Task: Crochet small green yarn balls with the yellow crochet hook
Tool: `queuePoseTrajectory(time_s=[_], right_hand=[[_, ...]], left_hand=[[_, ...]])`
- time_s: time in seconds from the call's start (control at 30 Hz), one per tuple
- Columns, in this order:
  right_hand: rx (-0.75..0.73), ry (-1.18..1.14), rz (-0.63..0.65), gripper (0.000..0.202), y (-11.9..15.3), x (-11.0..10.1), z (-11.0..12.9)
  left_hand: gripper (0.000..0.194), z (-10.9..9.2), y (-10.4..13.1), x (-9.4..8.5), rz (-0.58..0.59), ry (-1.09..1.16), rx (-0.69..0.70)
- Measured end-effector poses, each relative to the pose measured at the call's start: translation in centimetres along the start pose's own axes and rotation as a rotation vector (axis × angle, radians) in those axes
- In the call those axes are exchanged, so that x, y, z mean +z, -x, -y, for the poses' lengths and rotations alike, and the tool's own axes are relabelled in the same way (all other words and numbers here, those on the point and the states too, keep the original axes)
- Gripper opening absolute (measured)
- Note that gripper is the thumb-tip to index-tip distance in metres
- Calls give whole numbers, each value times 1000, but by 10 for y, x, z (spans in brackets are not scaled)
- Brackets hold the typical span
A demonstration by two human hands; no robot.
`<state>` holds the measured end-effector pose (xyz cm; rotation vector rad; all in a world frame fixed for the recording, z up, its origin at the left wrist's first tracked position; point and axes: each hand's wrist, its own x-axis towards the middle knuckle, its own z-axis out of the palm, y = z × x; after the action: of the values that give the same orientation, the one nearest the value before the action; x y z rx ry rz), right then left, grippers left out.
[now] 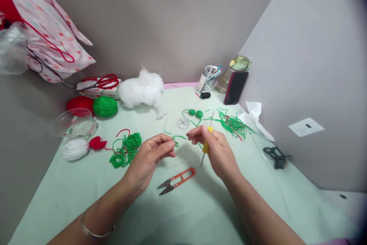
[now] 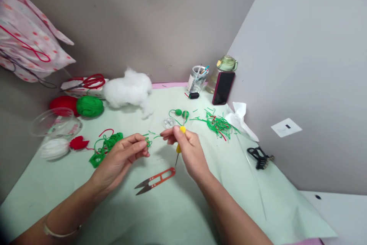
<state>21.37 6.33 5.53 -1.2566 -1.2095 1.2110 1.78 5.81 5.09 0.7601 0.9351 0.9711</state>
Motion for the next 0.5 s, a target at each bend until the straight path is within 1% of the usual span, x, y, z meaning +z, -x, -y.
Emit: queuePoseTrajectory(time_s=[0.07,0.13,0.2,0.27,0.33,0.37,0.43,0.5], right_hand=[[-96,90,-108,56,4,-8,3],[-172,28,-162,56,9,-12,5],[-283,-105,-127,50,15,-11,5],[-409,-129,-55,36,21,-7,5],[-489,-11,-24,16,27,0,7],[-516,70,-24,11,29,3,8],[-575,206,-35,16,34,9,10],[-643,278,-42,21,37,13,12]], left_hand=[[23,-1,0,-1,-58,-32,50],[21,0,0,-2,-106,-73,102],[20,3,0,-1,-134,-99,142],[18,6,0,-1,-154,-101,168],[17,8,0,0,-161,-98,197],[15,8,1,0,-162,-97,216],[13,8,2,0,-159,-89,250],[12,7,4,0,-160,-72,262]])
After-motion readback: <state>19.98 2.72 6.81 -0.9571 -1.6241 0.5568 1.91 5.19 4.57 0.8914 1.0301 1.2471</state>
